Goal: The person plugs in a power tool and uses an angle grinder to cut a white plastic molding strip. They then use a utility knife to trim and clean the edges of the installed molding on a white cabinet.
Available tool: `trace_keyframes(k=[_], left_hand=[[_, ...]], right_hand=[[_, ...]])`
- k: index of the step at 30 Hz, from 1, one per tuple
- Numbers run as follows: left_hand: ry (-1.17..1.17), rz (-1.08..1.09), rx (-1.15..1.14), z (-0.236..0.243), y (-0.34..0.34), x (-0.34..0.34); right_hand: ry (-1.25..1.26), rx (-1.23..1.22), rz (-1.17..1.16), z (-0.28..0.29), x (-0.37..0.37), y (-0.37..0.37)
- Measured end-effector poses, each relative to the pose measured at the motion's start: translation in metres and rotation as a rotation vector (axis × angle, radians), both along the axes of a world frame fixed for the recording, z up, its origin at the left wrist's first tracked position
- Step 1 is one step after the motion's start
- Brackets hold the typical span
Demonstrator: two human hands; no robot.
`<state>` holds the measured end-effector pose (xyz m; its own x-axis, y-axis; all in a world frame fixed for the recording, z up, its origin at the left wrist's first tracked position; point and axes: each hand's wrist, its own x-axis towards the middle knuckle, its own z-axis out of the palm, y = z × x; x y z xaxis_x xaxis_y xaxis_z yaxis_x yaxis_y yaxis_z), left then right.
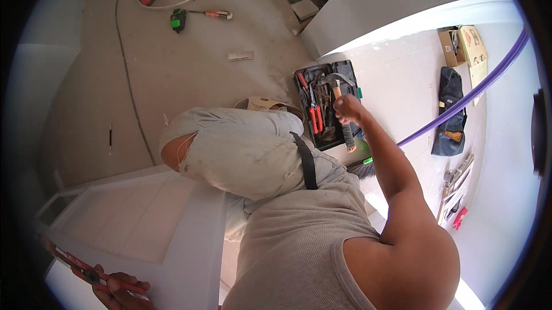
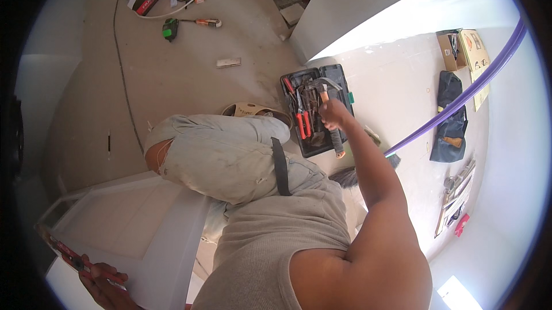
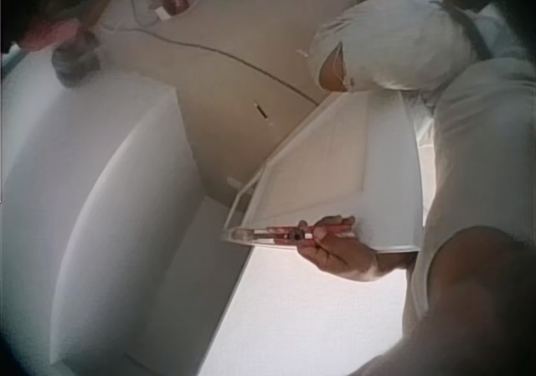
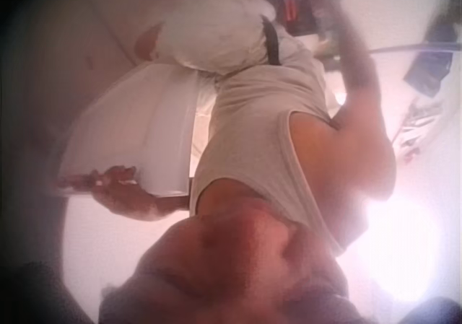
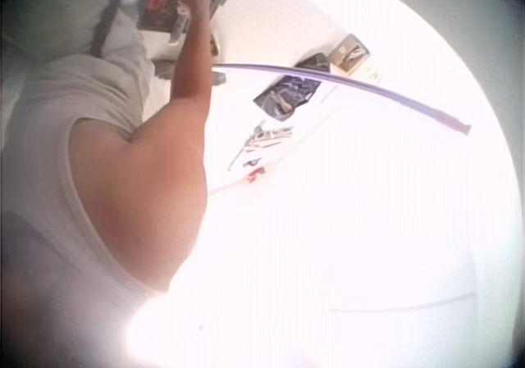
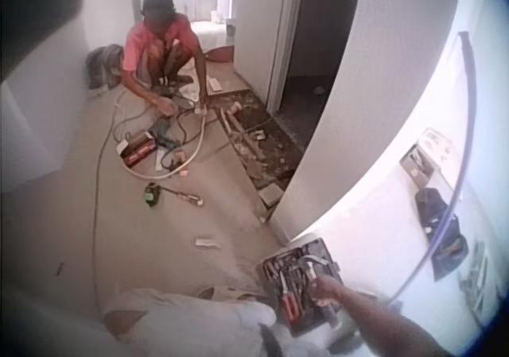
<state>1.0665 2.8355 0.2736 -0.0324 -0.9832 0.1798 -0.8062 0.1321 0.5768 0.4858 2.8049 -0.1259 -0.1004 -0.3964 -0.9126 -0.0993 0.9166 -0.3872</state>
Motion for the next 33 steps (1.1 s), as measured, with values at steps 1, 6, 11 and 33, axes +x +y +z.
trace_keyframes(k=[1, 6, 11, 33], left_hand=[[0.008, 0.035, 0.012, 0.001, -0.001, -0.002], [0.011, -0.013, 0.005, 0.0, -0.002, -0.003], [0.04, 0.032, 0.04, 0.002, 0.007, 0.004], [0.055, 0.123, -0.072, -0.01, 0.003, -0.01]], right_hand=[[-0.177, 0.08, -0.1, -0.032, -0.018, 0.023], [0.159, 0.263, 0.228, 0.001, 0.056, 0.044], [0.323, 0.217, 0.353, -0.018, 0.072, 0.07], [0.197, 0.035, 0.098, -0.055, 0.047, 0.059]])
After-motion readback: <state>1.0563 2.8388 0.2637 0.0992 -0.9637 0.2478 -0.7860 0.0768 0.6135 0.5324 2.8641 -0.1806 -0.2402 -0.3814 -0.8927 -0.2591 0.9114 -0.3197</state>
